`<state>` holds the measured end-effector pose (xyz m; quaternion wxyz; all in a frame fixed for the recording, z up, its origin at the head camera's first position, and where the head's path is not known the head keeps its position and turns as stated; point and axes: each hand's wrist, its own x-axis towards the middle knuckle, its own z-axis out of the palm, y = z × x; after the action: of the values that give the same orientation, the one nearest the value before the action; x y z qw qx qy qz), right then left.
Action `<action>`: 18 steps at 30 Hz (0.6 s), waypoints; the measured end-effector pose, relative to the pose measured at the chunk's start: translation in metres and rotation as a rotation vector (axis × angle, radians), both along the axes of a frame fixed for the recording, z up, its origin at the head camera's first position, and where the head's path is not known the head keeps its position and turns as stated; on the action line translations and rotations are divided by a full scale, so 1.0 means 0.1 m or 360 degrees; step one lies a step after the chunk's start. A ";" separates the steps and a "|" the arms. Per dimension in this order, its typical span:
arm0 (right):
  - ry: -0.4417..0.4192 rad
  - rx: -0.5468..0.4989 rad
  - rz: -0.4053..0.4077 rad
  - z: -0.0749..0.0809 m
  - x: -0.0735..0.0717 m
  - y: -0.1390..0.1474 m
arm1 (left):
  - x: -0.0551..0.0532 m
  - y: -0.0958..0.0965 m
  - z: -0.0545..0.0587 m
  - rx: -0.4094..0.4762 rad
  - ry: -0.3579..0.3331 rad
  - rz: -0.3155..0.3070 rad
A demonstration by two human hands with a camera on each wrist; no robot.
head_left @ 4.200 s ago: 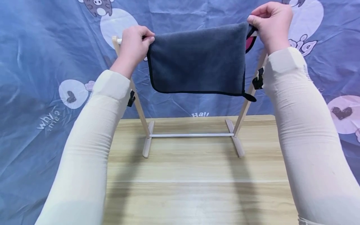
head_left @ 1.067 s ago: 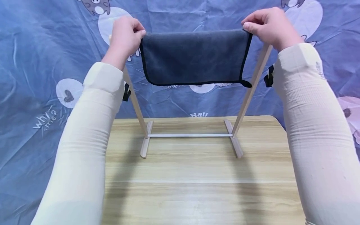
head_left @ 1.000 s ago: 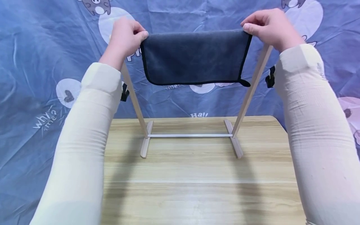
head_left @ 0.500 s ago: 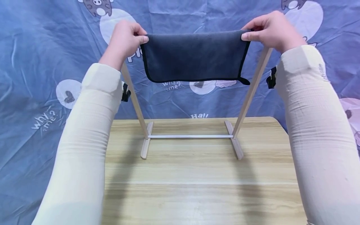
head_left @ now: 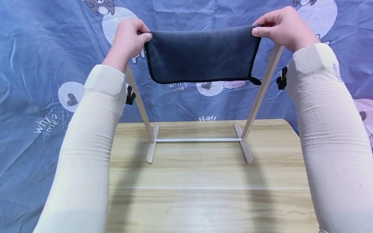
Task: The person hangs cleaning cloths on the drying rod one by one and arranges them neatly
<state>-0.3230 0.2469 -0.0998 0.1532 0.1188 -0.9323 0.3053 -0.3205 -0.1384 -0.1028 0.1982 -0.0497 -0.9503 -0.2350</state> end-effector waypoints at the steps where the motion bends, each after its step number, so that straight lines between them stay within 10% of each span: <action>1: -0.0002 -0.0012 0.0000 0.00 0.00 0.00 | 0.00 -0.01 0.00 0.0000 -0.0004 -0.0001; 18: -0.0057 0.0083 0.0014 0.00 -0.02 -0.01 | 0.01 -0.04 0.00 -0.0168 -0.0069 -0.0120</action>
<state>-0.3254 0.2463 -0.0998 0.1319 0.1214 -0.9420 0.2837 -0.3196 -0.1428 -0.1024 0.1658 -0.0908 -0.9629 -0.1928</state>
